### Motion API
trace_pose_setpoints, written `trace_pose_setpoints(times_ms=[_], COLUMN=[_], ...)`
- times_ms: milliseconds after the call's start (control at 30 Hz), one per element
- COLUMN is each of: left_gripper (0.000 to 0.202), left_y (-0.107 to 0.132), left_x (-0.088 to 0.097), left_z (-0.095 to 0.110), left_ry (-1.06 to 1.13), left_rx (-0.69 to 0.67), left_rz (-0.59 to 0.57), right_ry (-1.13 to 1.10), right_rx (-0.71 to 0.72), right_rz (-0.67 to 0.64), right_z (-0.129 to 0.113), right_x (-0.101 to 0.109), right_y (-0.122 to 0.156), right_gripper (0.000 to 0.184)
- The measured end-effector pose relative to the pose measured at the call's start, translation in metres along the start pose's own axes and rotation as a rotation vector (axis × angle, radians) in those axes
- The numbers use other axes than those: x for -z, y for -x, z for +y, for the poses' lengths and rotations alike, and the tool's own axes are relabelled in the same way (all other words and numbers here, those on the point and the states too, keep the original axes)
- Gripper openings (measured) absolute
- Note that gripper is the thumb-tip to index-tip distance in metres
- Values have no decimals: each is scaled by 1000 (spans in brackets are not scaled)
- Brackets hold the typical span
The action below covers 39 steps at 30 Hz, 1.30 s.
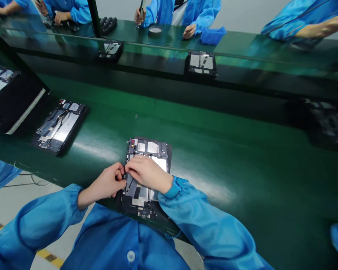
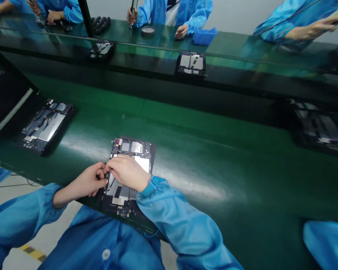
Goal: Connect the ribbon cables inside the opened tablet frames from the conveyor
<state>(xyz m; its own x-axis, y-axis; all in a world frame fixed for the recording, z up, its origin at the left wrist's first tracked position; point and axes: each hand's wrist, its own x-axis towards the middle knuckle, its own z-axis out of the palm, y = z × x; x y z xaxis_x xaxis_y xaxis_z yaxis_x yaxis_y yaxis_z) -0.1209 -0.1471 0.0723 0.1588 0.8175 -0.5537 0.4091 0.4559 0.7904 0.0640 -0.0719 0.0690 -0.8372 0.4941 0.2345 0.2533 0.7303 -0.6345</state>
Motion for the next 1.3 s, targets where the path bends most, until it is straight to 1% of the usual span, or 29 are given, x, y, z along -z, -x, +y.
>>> trace_pose_setpoints(times_ms=[133, 267, 333, 500, 600, 800, 900, 1000, 1067, 1167, 1300], left_gripper=[15, 16, 16, 15, 16, 19, 17, 18, 20, 20, 20], left_y=[-6, -11, -12, -17, -18, -16, -17, -21, -24, -29, -33], left_x=[1, 2, 4, 8, 10, 10, 7, 4, 5, 9, 12], left_z=[8, 17, 18, 9, 5, 9, 13, 17, 17, 16, 15], left_ry=[16, 54, 66, 74, 71, 85, 82, 99, 94, 81, 93], left_rx=[90, 175, 153, 1, -34, -26, 17, 50, 50, 38, 31], left_rz=[-18, -6, 6, 5, -3, -55, -20, 9, 4, 11, 26], right_ry=[-64, -88, -93, -104, -93, -108, -122, -87, -40, 3, -21], right_rx=[-8, -43, -47, -48, -59, -55, -51, -78, -98, -115, -116], right_rz=[16, 49, 59, 66, 66, 78, 103, 168, 194, 197, 216], right_z=[6, 10, 11, 10, 10, 11, 11, 11, 13, 17, 22], right_x=[2, 0, -2, -4, -3, -4, -3, -1, -1, -2, -3], right_y=[-2, -4, -5, -6, -7, -6, -5, -6, -10, -16, -19], right_gripper=[12, 14, 14, 11, 11, 11, 13, 14, 13, 13, 15])
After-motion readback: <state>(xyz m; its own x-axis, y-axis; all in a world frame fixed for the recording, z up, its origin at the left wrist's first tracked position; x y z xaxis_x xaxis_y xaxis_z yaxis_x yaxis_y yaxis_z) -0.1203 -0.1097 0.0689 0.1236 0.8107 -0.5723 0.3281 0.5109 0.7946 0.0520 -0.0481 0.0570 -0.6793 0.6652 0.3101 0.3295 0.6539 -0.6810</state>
